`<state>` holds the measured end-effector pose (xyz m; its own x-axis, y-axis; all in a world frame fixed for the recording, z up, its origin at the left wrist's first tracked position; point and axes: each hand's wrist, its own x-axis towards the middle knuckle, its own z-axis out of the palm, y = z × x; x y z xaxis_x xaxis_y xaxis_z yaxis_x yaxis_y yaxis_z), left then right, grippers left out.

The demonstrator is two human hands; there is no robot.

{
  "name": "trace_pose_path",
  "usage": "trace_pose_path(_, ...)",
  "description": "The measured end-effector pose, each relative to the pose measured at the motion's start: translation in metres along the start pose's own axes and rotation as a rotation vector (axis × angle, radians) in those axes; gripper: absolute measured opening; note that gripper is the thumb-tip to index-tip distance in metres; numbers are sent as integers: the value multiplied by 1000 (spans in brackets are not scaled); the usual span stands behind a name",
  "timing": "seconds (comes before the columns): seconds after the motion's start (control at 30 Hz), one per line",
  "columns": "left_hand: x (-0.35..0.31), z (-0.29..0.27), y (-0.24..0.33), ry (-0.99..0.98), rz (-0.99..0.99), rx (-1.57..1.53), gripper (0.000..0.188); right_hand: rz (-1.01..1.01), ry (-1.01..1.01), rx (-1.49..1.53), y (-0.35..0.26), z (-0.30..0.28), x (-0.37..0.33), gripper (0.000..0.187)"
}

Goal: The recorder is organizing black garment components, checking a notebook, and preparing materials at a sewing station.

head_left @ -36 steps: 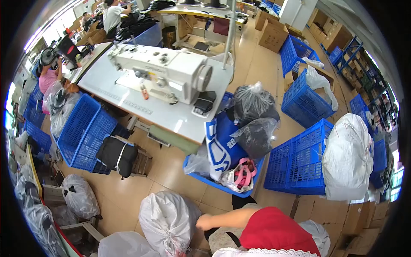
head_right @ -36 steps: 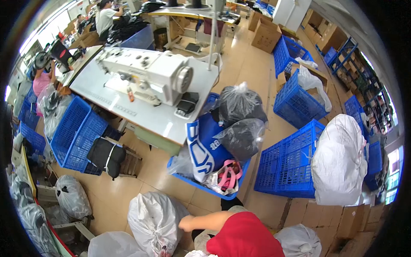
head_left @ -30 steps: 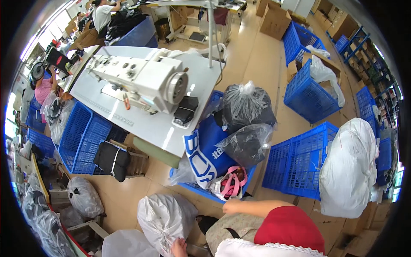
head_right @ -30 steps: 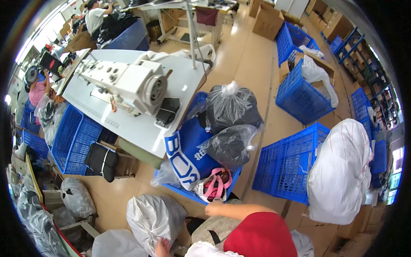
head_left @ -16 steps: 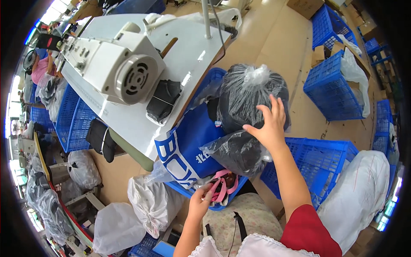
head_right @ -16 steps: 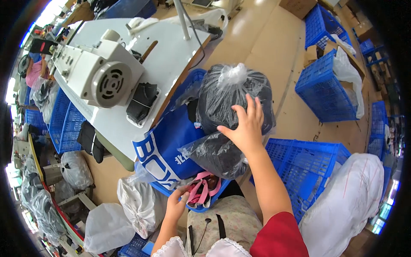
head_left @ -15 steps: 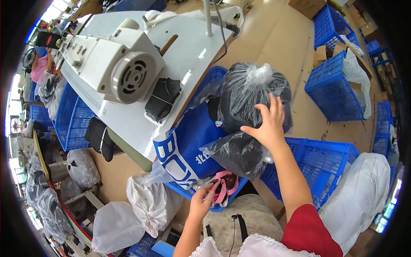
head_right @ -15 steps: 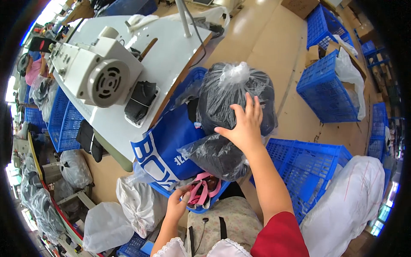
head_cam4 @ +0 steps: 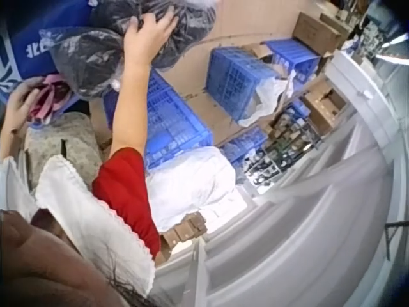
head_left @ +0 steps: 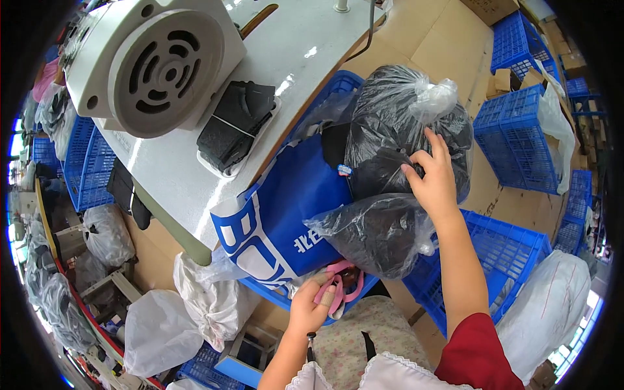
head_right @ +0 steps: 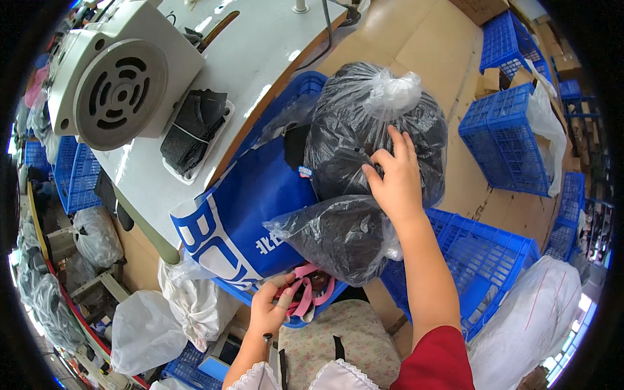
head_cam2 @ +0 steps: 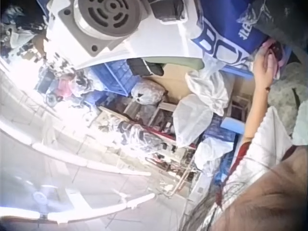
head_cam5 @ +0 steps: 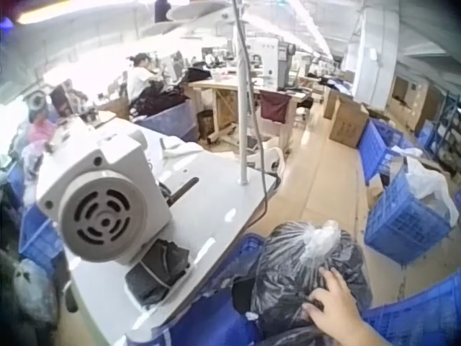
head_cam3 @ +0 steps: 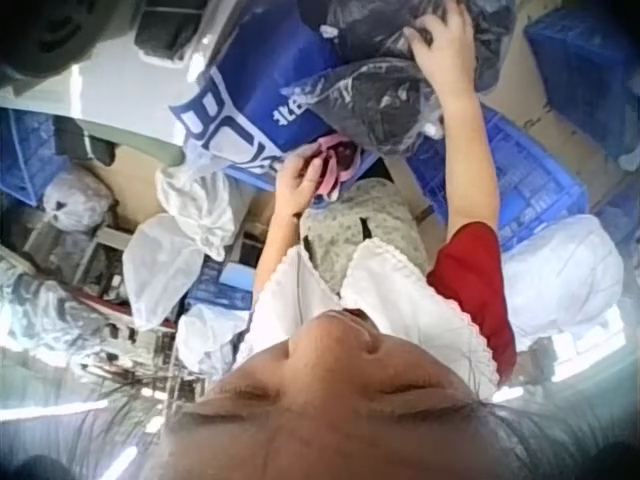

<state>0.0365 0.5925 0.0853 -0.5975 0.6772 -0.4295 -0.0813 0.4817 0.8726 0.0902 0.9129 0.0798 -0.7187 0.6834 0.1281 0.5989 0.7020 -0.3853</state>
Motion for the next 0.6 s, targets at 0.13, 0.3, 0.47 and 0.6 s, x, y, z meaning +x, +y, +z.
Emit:
trace_pose_path(0.13,5,-3,3,-6,47,47,22,31,-15,20,-2,-1,1,17)
trace_pose_path(0.3,20,-7,10,65,-12,-61,19,20,-10,42,4,0,0,16)
trace_pose_path(0.47,42,-14,29,216,93,-8,16,50,-18,82,14,-2,4,17)
trace_pose_path(0.6,57,-6,40,247,284,140,19,70,-26,125,18,-8,10,17)
